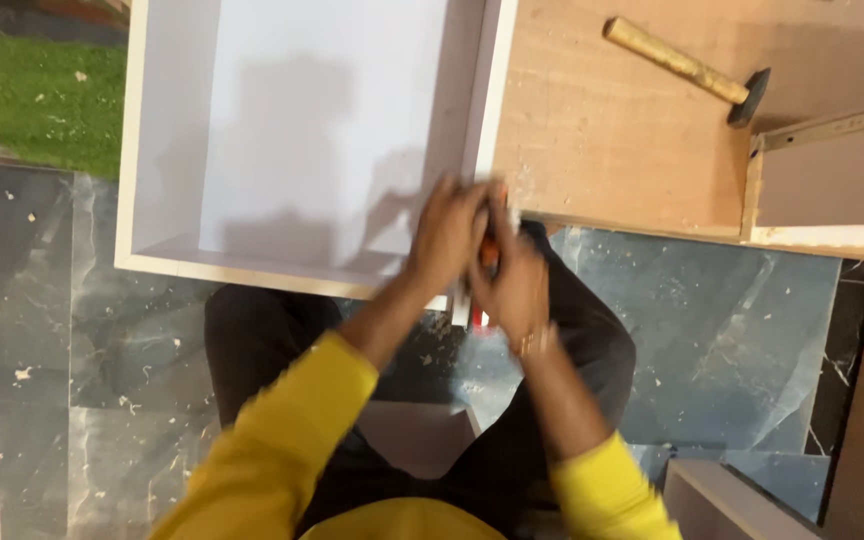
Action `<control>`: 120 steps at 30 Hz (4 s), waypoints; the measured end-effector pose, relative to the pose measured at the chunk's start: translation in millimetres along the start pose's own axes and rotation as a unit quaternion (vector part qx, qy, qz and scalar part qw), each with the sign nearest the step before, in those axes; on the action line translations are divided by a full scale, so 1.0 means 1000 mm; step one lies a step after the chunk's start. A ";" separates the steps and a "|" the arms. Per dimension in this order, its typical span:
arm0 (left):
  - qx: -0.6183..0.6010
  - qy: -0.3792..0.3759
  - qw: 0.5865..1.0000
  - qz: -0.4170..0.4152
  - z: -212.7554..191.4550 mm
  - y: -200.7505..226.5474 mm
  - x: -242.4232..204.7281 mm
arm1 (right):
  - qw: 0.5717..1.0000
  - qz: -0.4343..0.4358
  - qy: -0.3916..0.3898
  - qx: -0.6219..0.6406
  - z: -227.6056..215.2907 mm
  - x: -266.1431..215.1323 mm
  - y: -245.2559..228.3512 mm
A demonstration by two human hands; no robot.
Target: The person uses a hand tool to scrape and trim the edges of a white wooden drawer, handling the drawer by hand while sitting on the floor.
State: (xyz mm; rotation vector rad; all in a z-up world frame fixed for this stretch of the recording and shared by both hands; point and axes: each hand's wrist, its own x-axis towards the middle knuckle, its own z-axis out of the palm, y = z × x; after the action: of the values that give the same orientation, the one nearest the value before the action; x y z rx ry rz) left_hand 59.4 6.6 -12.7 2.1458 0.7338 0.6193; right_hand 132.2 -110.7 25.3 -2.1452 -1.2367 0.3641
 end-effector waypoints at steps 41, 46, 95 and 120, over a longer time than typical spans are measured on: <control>-0.032 0.043 0.998 -0.017 0.007 -0.016 0.109 | 1.000 0.001 -0.002 0.025 -0.007 0.101 0.013; -0.007 0.041 0.999 0.008 0.005 -0.016 0.108 | 1.000 -0.017 0.017 0.015 -0.007 0.102 0.010; -0.023 -0.094 0.989 -0.114 -0.039 0.007 -0.072 | 0.992 0.089 0.024 0.084 -0.023 -0.111 -0.033; -0.045 0.012 0.999 0.015 -0.023 0.047 -0.114 | 0.998 0.055 -0.015 0.005 -0.001 -0.119 -0.041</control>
State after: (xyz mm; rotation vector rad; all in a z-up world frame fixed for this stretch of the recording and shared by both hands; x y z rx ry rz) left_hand -22.2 -83.5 16.3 2.0726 0.6756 0.6812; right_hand 42.9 -197.0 43.9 -2.2118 -1.1334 0.4489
